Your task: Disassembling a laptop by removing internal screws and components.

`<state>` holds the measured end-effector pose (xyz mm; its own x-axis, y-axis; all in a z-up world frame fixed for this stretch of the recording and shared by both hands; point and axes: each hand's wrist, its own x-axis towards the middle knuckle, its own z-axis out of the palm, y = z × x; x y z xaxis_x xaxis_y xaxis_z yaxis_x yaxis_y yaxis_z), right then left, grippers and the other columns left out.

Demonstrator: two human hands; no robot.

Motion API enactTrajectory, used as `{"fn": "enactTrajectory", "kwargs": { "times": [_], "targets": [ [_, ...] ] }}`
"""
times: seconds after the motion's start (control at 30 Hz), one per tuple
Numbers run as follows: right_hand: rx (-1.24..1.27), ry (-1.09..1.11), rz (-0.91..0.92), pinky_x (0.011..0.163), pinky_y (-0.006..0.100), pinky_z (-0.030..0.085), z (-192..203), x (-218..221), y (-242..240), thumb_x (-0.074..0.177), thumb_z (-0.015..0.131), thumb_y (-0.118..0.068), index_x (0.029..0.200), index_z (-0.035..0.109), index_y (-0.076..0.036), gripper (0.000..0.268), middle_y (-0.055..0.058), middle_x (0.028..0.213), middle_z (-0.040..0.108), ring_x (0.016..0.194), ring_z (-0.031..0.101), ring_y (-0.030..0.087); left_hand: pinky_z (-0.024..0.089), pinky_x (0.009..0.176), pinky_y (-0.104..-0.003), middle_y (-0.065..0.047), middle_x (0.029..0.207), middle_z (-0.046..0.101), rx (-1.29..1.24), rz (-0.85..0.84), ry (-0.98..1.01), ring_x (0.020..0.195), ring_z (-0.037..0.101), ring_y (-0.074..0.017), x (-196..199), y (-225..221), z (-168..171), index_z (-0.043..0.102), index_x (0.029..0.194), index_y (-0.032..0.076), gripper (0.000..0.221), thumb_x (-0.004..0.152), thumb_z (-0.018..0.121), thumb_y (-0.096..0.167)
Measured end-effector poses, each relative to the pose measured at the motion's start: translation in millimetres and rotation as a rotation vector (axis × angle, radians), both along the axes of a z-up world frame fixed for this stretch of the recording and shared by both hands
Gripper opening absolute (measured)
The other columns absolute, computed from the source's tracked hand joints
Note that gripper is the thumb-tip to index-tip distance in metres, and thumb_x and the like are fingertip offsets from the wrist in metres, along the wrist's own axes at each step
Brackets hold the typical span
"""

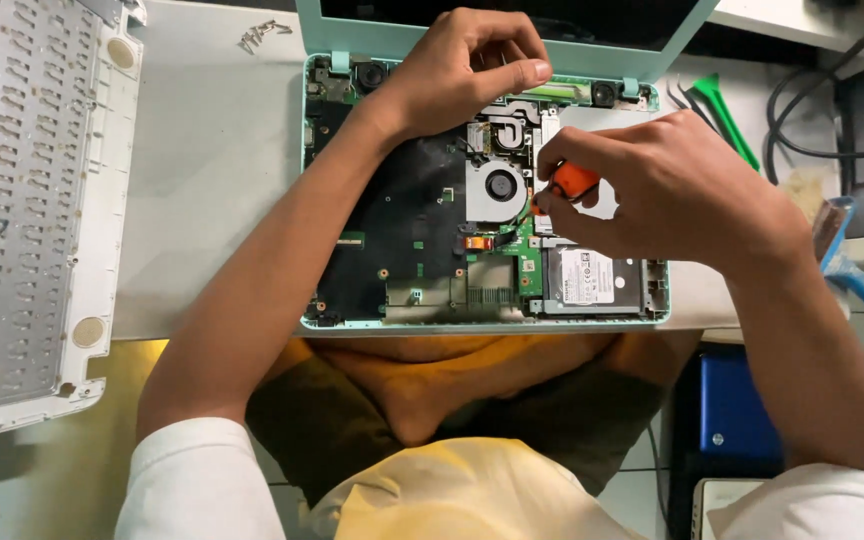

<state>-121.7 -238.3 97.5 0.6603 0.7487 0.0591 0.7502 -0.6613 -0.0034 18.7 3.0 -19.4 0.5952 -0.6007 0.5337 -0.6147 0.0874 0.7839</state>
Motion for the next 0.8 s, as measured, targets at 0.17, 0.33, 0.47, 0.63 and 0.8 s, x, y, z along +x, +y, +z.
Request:
{"fn": "enactTrajectory", "kwargs": {
  "times": [0.17, 0.33, 0.47, 0.63, 0.8],
  "targets": [
    [-0.309, 0.003, -0.315, 0.070, 0.052, 0.054, 7, -11, 7, 0.123, 0.068, -0.060, 0.110, 0.073, -0.022, 0.040, 0.004, 0.057, 0.071, 0.066, 0.077, 0.040, 0.060, 0.078, -0.029, -0.005, 0.104, 0.082, -0.018, 0.021, -0.110, 0.094, 0.075, -0.0147, -5, 4, 8, 0.082, 0.113, 0.009, 0.019, 0.120, 0.078, 0.026],
    [-0.255, 0.135, -0.355, 0.061, 0.051, 0.046, 18, -6, 15, 0.118, 0.051, -0.073, 0.137, 0.072, -0.018, 0.062, 0.010, 0.078, 0.081, 0.064, 0.072, 0.035, 0.060, 0.087, -0.035, 0.002, 0.118, 0.086, 0.404, -0.160, 0.135, 0.111, 0.077, -0.0118, -22, 10, 36, 0.087, 0.115, 0.023, 0.025, 0.103, 0.066, 0.020],
    [-0.323, 0.114, -0.376, 0.062, 0.056, 0.050, 26, -17, 25, 0.116, 0.063, -0.051, 0.141, 0.060, -0.015, 0.044, 0.006, 0.088, 0.085, 0.067, 0.073, 0.042, 0.060, 0.086, -0.033, -0.001, 0.113, 0.085, 0.550, -0.365, 0.168, 0.104, 0.077, -0.0126, -38, 5, 43, 0.086, 0.124, 0.019, 0.031, 0.100, 0.067, 0.022],
    [-0.349, -0.189, -0.217, 0.057, 0.045, 0.051, 13, -18, 17, 0.136, 0.059, -0.062, 0.113, 0.075, -0.021, 0.049, 0.001, 0.058, 0.064, 0.048, 0.067, 0.032, 0.058, 0.082, -0.031, 0.004, 0.109, 0.080, 0.470, -0.476, 0.191, 0.094, 0.070, -0.0108, -52, 1, 50, 0.083, 0.123, 0.020, 0.028, 0.101, 0.096, 0.032],
    [-0.199, -0.049, -0.165, 0.054, 0.048, 0.053, 23, -25, 31, 0.118, 0.069, -0.057, 0.121, 0.075, -0.020, 0.038, -0.003, 0.094, 0.083, 0.066, 0.076, 0.030, 0.060, 0.079, -0.031, 0.003, 0.104, 0.084, 0.516, -0.440, 0.207, 0.091, 0.074, -0.0114, -45, -5, 39, 0.085, 0.107, 0.015, 0.011, 0.101, 0.094, 0.021]
  ]
}}
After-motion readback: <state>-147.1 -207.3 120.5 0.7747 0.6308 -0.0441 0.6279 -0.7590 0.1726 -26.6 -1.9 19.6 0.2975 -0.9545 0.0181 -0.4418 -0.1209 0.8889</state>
